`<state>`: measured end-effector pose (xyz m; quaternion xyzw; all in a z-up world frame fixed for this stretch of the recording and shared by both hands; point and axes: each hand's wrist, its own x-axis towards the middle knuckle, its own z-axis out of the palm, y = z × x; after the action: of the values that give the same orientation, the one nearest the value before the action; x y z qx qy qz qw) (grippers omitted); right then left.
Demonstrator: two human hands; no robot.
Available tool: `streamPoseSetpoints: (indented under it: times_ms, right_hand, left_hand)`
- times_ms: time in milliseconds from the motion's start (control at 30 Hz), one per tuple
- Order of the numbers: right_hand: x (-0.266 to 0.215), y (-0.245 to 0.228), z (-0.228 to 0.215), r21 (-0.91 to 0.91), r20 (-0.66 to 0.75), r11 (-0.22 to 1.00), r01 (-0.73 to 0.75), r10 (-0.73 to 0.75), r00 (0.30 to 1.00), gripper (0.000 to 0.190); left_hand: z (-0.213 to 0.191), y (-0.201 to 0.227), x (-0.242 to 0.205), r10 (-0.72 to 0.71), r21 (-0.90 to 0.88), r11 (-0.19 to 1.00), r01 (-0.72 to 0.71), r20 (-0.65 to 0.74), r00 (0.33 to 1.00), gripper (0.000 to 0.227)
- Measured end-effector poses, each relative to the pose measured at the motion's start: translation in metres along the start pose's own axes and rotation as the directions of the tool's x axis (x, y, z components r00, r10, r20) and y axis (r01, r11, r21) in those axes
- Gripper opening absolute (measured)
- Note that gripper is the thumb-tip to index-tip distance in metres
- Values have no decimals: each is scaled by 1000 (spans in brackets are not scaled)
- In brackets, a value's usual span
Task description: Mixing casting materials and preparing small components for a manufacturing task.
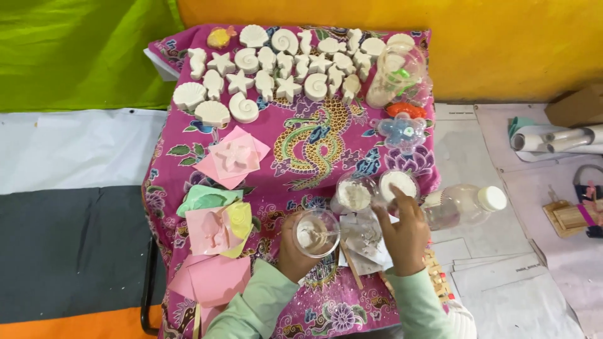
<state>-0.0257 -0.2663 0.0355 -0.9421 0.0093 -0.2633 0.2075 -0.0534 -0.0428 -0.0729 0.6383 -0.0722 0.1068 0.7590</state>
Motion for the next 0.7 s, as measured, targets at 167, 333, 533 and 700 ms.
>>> streamPoseSetpoints:
  times_ms: [167,333,533,700]
  right_hand:
    - [-31,15,-25,231,-583,970,75,76,809,37]
    - [-22,48,-35,437,-462,876,-203,412,786,99]
    - [-1,63,-18,645,-200,652,-399,647,736,122]
    - [5,83,-4,636,-399,728,-258,596,697,104]
  left_hand:
    - [4,-15,4,188,176,969,-175,-58,980,102]
    - [3,-8,4,228,241,947,-211,-45,973,107]
    - [-4,51,2,439,548,729,-409,83,894,125]
    - [-22,72,-41,777,596,415,-688,161,608,119]
